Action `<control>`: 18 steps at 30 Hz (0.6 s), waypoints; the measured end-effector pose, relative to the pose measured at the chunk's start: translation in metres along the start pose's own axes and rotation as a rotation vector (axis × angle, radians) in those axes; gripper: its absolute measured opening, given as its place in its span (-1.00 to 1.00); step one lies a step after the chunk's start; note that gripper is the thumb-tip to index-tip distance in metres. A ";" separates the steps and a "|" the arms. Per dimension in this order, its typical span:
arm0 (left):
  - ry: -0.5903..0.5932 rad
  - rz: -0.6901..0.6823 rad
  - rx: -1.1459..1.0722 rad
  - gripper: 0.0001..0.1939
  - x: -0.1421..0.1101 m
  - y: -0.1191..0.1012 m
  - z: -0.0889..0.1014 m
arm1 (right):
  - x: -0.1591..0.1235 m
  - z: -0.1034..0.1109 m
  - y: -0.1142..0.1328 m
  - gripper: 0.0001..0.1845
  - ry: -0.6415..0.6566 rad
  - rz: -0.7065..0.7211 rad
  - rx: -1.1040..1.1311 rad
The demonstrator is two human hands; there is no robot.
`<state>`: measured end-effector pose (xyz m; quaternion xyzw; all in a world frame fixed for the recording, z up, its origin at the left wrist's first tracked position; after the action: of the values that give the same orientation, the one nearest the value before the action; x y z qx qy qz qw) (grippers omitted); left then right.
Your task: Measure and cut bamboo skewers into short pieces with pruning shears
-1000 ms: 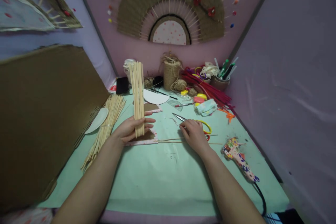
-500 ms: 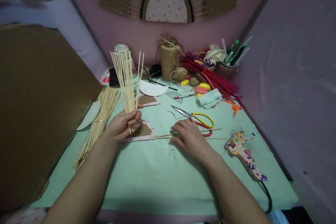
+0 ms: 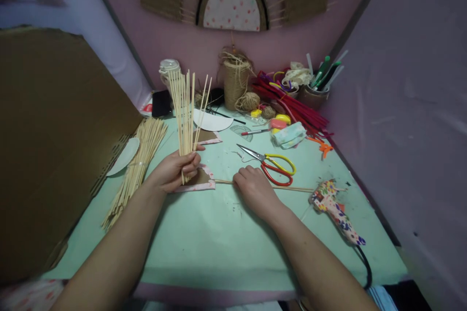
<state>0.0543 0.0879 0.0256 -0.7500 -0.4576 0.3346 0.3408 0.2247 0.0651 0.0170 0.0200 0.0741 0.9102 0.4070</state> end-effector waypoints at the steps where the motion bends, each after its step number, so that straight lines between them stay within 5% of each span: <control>1: 0.000 0.001 -0.009 -0.83 0.000 0.001 0.001 | -0.003 0.006 0.004 -0.81 -0.027 0.005 -0.051; 5: 0.015 0.056 -0.049 -0.84 0.002 0.011 0.003 | -0.027 0.061 0.035 -0.75 -0.364 0.076 -0.212; 9: 0.132 0.191 -0.132 -0.81 0.000 0.031 -0.013 | -0.047 0.106 0.074 -0.81 -0.659 0.423 -0.262; 14: 0.412 0.381 -0.192 -0.75 -0.012 0.053 -0.047 | -0.033 0.101 0.069 -0.87 -0.681 0.668 -0.363; 18: 0.393 0.362 -0.170 -0.71 -0.010 0.056 -0.046 | -0.019 0.080 0.052 -0.86 -0.614 0.658 -0.343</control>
<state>0.1141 0.0500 0.0066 -0.8959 -0.2679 0.1985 0.2937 0.2067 0.0260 0.1049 0.2428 -0.2108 0.9418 0.0980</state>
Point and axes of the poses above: each hand's wrist, its own x-axis towards the middle knuckle, its own z-axis out of the back of the hand, y = z × x, the point moved 8 cm from there along x, towards the middle knuckle, and after that the axes turned 10 degrees about y, right-handed, at the moved point
